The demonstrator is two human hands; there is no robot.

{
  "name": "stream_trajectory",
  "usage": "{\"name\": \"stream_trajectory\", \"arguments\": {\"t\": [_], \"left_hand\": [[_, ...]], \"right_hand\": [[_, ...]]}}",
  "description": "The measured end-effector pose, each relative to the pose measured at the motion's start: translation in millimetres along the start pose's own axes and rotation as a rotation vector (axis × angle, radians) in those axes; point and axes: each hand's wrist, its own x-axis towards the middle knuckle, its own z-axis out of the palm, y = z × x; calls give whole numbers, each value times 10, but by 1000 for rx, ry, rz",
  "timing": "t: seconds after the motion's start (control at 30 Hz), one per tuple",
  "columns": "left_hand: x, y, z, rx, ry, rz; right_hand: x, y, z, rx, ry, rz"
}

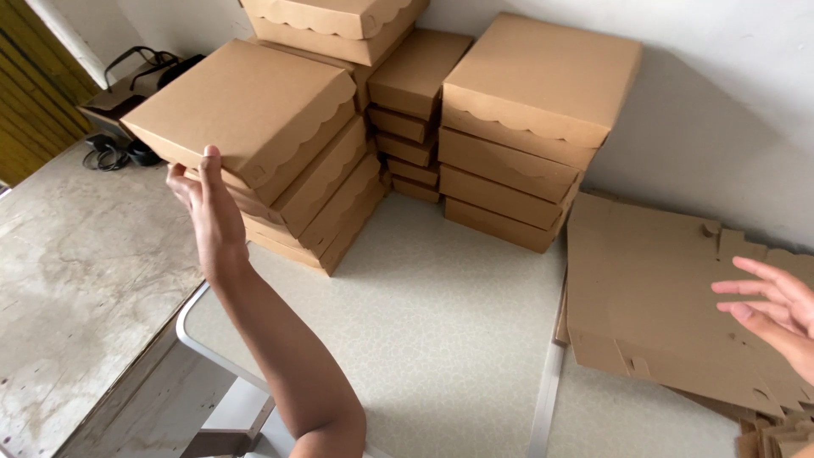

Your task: Folding flat cardboard templates into 3D pastry boxes by tucking in tabs.

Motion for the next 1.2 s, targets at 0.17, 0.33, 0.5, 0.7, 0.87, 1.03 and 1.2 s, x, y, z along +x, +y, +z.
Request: {"name": "stream_trajectory", "arguments": {"t": [0.17, 0.33, 0.5, 0.7, 0.87, 1.03, 1.2], "left_hand": [[369, -537, 26, 19, -40, 387], [134, -212, 48, 197, -37, 391], [177, -296, -45, 234, 19, 581], [69, -177, -109, 283, -38, 695], [21, -153, -126, 346, -161, 526], [-89, -93, -30, 450, -71, 594], [-467, 216, 297, 451, 81, 825]], "right_hand": [[-46, 4, -22, -14, 17, -28], [-44, -18, -25, -1, 16, -14], [48, 121, -10, -15, 32, -17], [61, 154, -24, -5, 20, -2], [-68, -297, 106, -79, 8, 87], [216, 74, 369, -163, -146, 291], [345, -18, 844, -543, -548, 227]]}}
